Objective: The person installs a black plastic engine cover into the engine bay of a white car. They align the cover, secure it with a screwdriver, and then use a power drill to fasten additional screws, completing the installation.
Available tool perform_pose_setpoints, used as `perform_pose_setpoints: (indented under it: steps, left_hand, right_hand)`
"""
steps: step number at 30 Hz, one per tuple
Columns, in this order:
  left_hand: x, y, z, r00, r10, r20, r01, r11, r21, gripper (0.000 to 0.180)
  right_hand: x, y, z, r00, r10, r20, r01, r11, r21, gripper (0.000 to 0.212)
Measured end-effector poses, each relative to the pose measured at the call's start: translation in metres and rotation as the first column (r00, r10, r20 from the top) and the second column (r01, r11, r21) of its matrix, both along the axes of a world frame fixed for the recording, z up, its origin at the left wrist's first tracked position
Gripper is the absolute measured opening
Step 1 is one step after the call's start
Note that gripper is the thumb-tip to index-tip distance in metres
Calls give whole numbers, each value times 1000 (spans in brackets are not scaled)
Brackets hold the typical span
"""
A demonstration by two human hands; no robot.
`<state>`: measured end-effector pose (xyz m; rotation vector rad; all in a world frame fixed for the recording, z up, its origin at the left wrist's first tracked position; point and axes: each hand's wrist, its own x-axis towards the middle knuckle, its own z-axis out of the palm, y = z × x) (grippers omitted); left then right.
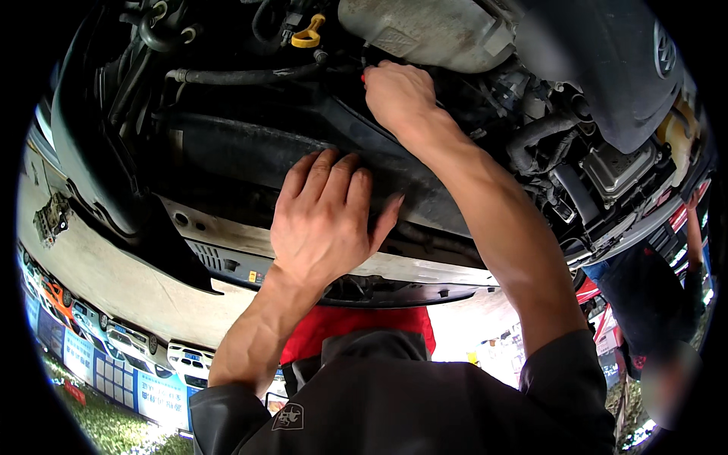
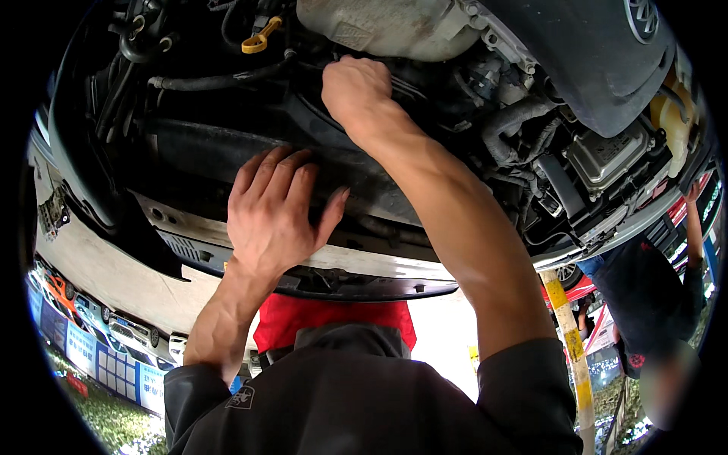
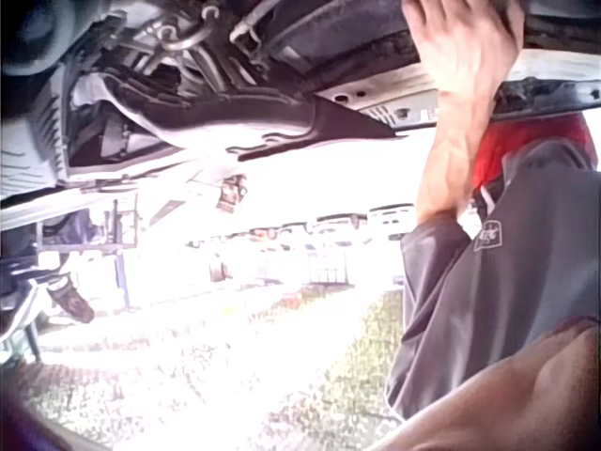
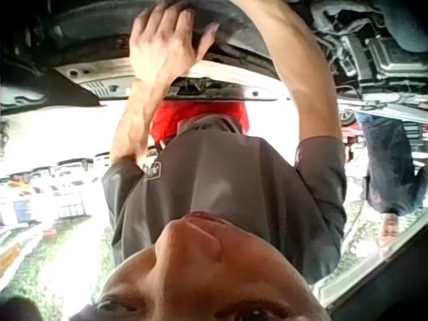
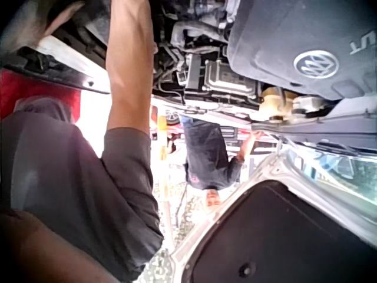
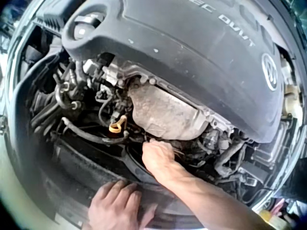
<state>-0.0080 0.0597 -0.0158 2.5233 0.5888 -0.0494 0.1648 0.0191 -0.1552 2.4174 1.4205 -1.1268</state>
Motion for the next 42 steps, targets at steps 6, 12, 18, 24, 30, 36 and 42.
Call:
perform_pose_setpoints:
  steps: [6, 12, 18, 24, 30, 36, 42]
  left_hand:
    - [-1, -1, -2, 1000, 5, 4, -5, 1000, 10, 37]
    - [-4, -2, -4, 1000, 23, 19, -23, 1000, -4, 35]
    - [-5, -2, -5, 999, 22, 25, -21, 1000, -14, 36]
    - [-6, -1, -4, 1000, 18, 19, -18, 1000, -10, 36]
    - [-7, -2, -7, 1000, 23, 13, -23, 1000, -12, 37]
    - [-6, -1, -4, 1000, 19, 1, -19, 1000, -3, 37]
    - [-7, -2, -4, 1000, 14, 1, -14, 1000, -4, 35]
  right_hand:
    - [-10, 34, 2, 997, 71, -23, -73, 995, -62, 26]
    - [-15, 51, 0, 996, 84, -19, -85, 994, -63, 26]
    - [-17, 58, 2, 998, 52, -43, -56, 992, -113, 28]
    - [-21, 58, -8, 999, 15, -38, -19, 994, -106, 28]
    - [-19, 65, -12, 997, -36, -66, 26, 988, -152, 29]
    - [-28, 64, -8, 985, -153, -76, 130, 960, -249, 27]
    - [-24, 58, -17, 945, -309, -105, 250, 894, -372, 28]
